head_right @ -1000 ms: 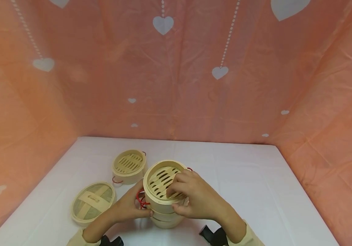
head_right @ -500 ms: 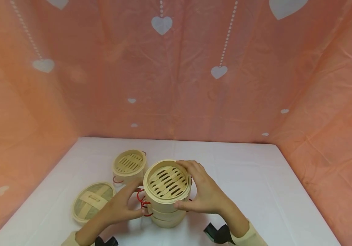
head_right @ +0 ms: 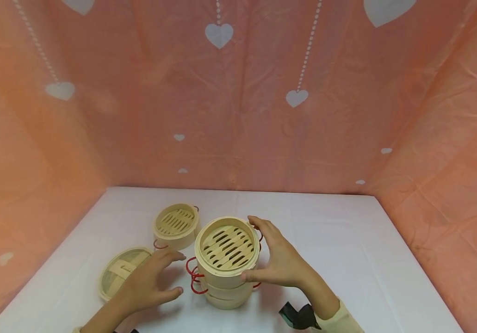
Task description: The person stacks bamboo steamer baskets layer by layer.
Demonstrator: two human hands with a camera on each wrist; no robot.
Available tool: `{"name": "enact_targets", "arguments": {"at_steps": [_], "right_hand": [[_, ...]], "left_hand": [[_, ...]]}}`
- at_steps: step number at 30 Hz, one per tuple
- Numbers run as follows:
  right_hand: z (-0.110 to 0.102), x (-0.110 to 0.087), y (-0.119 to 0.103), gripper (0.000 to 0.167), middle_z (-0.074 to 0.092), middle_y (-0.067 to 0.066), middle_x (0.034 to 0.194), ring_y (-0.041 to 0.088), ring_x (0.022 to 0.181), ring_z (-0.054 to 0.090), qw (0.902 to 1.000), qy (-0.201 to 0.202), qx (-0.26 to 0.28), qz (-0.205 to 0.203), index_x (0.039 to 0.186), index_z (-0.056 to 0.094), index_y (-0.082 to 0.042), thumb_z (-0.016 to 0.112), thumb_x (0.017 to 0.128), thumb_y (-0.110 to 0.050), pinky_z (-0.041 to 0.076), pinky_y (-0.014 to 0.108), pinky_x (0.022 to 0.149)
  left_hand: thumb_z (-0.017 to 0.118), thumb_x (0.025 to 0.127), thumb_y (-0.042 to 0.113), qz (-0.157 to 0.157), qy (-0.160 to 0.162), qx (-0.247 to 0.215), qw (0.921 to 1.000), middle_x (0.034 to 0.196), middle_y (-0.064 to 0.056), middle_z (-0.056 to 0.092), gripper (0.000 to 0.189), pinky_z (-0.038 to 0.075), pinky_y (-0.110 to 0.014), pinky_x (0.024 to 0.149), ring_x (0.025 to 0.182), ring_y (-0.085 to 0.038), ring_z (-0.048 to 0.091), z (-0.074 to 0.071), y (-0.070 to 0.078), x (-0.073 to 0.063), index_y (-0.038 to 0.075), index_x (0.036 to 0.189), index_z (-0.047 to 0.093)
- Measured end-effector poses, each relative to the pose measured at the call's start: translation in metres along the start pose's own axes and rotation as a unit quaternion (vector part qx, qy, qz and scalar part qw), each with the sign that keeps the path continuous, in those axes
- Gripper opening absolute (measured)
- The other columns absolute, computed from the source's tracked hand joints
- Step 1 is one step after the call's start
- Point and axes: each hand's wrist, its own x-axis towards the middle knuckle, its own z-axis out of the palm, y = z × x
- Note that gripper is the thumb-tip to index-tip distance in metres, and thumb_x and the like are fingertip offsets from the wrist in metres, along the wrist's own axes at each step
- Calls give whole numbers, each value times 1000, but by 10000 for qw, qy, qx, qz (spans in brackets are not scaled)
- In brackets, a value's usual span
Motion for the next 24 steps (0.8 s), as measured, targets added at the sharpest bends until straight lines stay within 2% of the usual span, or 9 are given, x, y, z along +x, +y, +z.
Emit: {"name": "enact_targets", "arguments": {"at_steps": [6, 12, 17, 24], "right_hand": [[2, 0, 0, 114, 47, -2, 139, 21, 122, 46, 9999, -88, 73, 90, 150, 29, -21, 89, 57, -47, 44, 52, 94], [3, 0, -2, 112, 48, -1, 138, 20, 120, 45, 9995, -166, 155, 224, 149, 31, -21, 90, 57, -45, 44, 54, 93], [3, -1, -1, 111, 50, -2, 136, 17, 119, 44, 9994, -171, 136, 270, 149, 32, -22, 90, 57, -45, 45, 54, 94], [4, -2, 0, 110, 49, -2, 136, 17, 119, 44, 9992, -186, 154, 331, 149, 32, -23, 89, 58, -44, 45, 54, 94]], "left_hand": [[85, 61, 40, -210, 144, 336, 9991, 105, 19, 61, 51, 52, -29, 83, 99, -4, 59, -6, -9, -14, 21, 105, 66], [86, 61, 38, -450, 230, 319, 9982, 105, 16, 62, 52, 52, -28, 78, 93, -4, 58, -11, -15, -21, 20, 106, 66], [87, 62, 34, -368, 423, 201, 9982, 105, 10, 64, 54, 53, -29, 75, 91, -9, 59, -15, -22, -17, 17, 109, 66], [86, 67, 32, -557, 369, 14, 9978, 114, 6, 65, 58, 53, -39, 90, 109, -13, 58, -19, -28, -2, 15, 117, 63]]}}
